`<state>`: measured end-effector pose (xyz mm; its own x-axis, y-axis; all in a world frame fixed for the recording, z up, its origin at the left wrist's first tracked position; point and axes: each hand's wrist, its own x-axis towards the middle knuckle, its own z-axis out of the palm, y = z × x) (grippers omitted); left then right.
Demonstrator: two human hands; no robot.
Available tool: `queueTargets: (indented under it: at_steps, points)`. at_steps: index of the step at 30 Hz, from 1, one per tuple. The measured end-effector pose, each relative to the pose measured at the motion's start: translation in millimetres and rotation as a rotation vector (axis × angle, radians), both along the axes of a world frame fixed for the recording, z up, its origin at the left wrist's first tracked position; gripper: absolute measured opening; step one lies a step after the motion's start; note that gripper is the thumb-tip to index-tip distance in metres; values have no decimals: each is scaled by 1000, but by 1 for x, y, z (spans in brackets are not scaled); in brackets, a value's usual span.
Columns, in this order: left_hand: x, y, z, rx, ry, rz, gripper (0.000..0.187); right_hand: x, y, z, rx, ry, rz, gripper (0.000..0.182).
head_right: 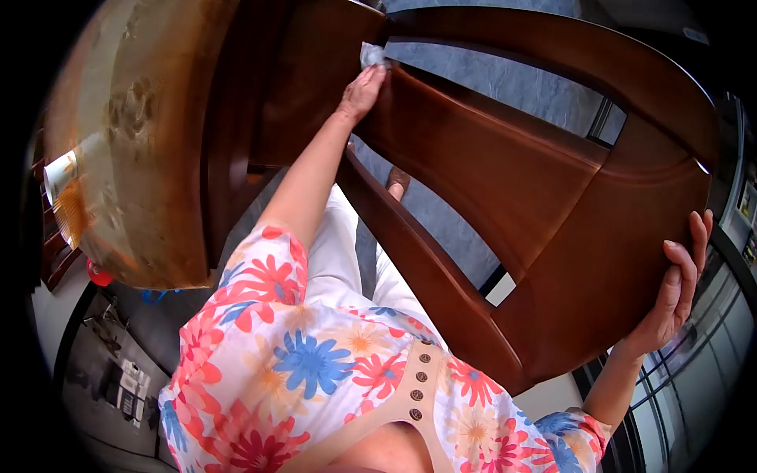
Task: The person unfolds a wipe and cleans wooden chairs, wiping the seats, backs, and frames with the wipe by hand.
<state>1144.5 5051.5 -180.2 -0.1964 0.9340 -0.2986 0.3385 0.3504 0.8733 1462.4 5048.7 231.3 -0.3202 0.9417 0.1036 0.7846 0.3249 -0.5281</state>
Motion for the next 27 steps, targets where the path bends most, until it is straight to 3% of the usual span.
queueTargets:
  at_steps: [1,2,3,5,8,10,12,14,17,18,19,20,21,23,25,26,27]
  points:
    - [-13,-6,-15,-119,-5,-67,53,1,1,0,-1,-5,14,26]
    - [-18,-7,-13,-256,-169,27,52,3,2,-1,0,-9,24,26]
    - [-23,-14,-9,-316,-70,-11,43,4,1,-1,0,-11,30,26]
    - [-35,-17,6,-377,337,-359,27,5,-1,-1,-6,-2,24,25]
    - [-53,-23,5,-241,426,-377,21,8,1,-1,5,-26,47,26]
    - [-56,6,-3,218,570,-124,28,10,3,0,1,-55,66,27]
    - [-53,51,7,446,567,18,21,14,4,2,-7,-76,81,29]
    - [-61,83,-12,424,849,-214,12,13,2,4,-23,-72,59,30]
    - [-40,53,-36,236,955,-47,11,13,2,6,-10,-88,60,31]
    - [-44,36,-68,242,967,-191,10,13,3,6,-1,-92,64,31]
    - [-43,9,-49,284,909,-304,9,12,4,6,-2,-90,74,31]
    - [-39,-16,-59,130,839,-267,6,10,5,5,-1,-84,83,31]
    - [-39,-45,-38,274,701,-314,6,8,5,5,1,-76,93,31]
    - [-40,-92,-19,164,591,-284,12,7,6,6,5,-75,97,31]
    - [-53,-141,-28,29,562,-446,19,6,8,7,5,-82,108,31]
    - [-50,-156,-14,45,470,-289,21,8,9,7,7,-89,117,30]
    - [-53,-160,-10,-43,476,-276,20,9,9,7,14,-97,121,30]
